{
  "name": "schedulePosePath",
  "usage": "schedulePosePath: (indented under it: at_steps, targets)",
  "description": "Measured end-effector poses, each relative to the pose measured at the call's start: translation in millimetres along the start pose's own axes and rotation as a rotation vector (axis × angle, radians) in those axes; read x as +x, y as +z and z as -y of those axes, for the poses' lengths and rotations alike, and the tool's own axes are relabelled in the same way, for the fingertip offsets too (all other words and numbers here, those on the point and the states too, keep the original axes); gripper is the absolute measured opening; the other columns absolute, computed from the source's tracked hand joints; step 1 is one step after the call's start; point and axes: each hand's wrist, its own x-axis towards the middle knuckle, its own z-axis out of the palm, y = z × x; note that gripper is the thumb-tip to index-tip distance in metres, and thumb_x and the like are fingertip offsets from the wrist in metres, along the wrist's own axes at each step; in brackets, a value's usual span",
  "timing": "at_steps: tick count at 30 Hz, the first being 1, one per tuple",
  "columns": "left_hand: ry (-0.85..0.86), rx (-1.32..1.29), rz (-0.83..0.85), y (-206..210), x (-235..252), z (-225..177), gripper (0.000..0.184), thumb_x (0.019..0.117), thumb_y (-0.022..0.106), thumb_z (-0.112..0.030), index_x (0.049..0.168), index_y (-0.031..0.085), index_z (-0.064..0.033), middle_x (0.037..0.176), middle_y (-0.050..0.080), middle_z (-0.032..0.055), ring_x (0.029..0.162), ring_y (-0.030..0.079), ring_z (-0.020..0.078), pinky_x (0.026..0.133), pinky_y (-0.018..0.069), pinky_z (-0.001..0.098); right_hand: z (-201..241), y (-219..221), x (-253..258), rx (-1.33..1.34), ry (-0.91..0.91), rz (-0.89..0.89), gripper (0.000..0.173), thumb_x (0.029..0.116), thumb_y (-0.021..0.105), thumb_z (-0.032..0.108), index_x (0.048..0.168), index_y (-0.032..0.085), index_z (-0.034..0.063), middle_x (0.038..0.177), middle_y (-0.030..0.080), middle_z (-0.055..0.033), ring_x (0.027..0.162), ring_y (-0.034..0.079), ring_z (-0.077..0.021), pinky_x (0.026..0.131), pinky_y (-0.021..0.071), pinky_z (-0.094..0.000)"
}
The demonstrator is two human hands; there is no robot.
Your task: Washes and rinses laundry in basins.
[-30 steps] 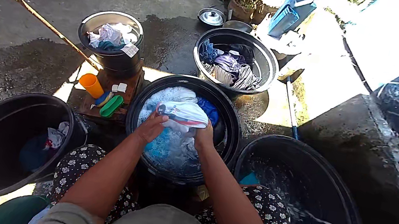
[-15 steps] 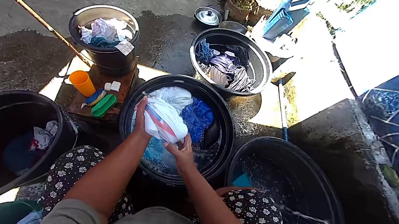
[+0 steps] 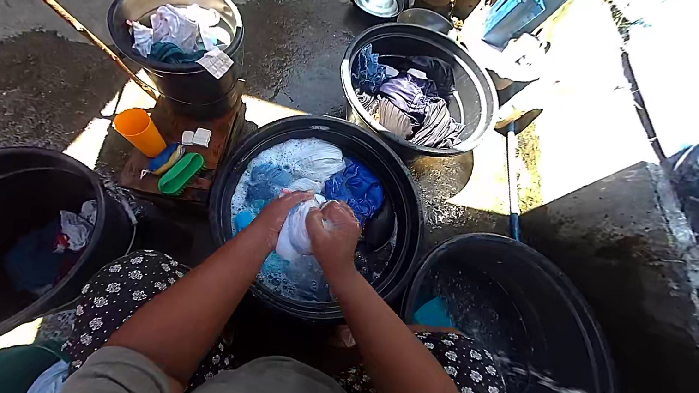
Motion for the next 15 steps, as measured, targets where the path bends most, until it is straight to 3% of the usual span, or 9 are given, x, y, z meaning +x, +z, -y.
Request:
schedulePosePath:
  at_steps: [3,8,12,15]
  targets:
    - [-0.136,0.034,0.064,-6,4,5,0.025,0.1079,0.047,-0.03,0.108,0.062,-0.0103,0.084,0.066,0.0024,0.075,0.066,0.012,0.07,0.0575,0.0303,-8,6,-11,-0.227,-0.321,0.03,0.023,0.0815,0.068,0.018,0.063,0.066,0.004,0.072,0.07,-0.0123,0.076,0.071,-0.03,0.069,0.0567,-0.0466]
    - [-0.364,0.255,0.164,-16,8,18,0.033,0.1115,0.038,-0.034,0.101,0.058,-0.0108,0.073,0.06,-0.0006,0.064,0.062,0.0074,0.061,0.0544,0.0241,-21,18,-44,-0.348,-0.597,0.142,0.017,0.0849,0.069,0.022,0.071,0.074,0.0124,0.078,0.075,-0.0065,0.076,0.073,-0.0274,0.064,0.0577,-0.0447]
    - [-0.36,0.695,0.242,-21,8,23,0.03,0.1093,0.047,-0.023,0.119,0.061,0.0012,0.097,0.06,0.0059,0.081,0.056,0.0082,0.079,0.0489,0.0271,-31,28,-68,-0.353,-0.757,0.162,0.019,0.0877,0.066,0.021,0.07,0.071,0.0143,0.074,0.072,-0.0064,0.072,0.07,-0.0281,0.058,0.0537,-0.043]
    - [-0.269,0.789,0.152,-27,14,29,0.031,0.1085,0.049,-0.022,0.111,0.062,0.0052,0.097,0.06,0.0109,0.084,0.056,0.0137,0.083,0.0481,0.0341,-46,35,-72,-0.313,-0.745,0.115,0.023,0.0887,0.064,0.023,0.068,0.068,0.0156,0.073,0.07,-0.006,0.069,0.066,-0.027,0.059,0.0512,-0.041]
